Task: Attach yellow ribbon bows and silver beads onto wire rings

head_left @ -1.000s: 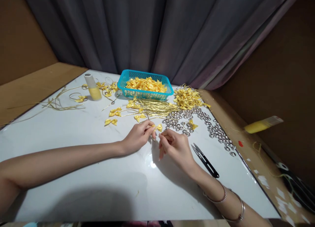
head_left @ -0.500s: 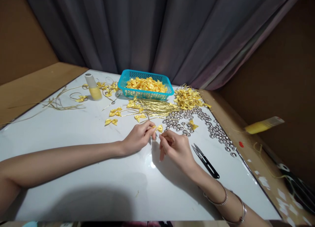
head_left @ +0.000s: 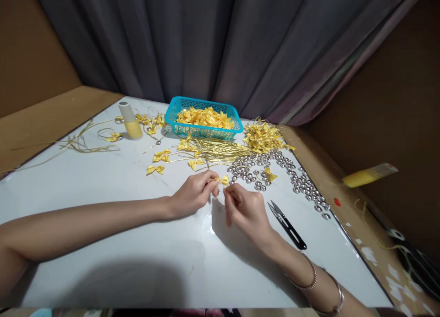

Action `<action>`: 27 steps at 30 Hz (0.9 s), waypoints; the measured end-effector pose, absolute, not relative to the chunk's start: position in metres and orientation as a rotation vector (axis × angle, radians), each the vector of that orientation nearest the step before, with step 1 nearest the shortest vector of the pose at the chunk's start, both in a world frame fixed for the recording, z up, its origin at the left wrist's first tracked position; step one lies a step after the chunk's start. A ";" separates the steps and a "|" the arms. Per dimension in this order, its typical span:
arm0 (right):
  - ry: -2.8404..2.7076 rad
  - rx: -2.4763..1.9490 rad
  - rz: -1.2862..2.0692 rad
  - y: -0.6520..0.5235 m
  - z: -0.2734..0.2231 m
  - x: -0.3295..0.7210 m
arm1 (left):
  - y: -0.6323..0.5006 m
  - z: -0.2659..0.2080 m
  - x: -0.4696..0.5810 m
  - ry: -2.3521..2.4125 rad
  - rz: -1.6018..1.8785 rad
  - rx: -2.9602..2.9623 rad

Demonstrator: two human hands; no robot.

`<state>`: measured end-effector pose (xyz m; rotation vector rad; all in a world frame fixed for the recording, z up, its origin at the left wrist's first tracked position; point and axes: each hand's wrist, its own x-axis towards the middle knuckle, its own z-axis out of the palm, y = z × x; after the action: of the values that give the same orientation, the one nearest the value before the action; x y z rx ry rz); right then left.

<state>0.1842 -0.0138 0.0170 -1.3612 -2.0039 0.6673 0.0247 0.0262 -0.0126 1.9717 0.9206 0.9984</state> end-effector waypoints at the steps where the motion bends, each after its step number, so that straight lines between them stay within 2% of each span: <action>1: -2.009 -1.370 0.649 -0.014 0.016 0.184 | 0.026 -0.013 0.025 0.924 1.006 1.996; 9: -2.048 -1.323 0.380 -0.015 0.012 0.180 | 0.024 -0.011 0.024 0.934 1.064 2.143; 27: -2.127 -1.210 0.092 -0.016 0.003 0.179 | 0.023 -0.012 0.022 0.879 1.087 2.175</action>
<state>0.1791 -0.0163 0.0032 -1.2100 -2.1265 0.0919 0.0222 0.0233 -0.0118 2.1748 0.8793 1.0872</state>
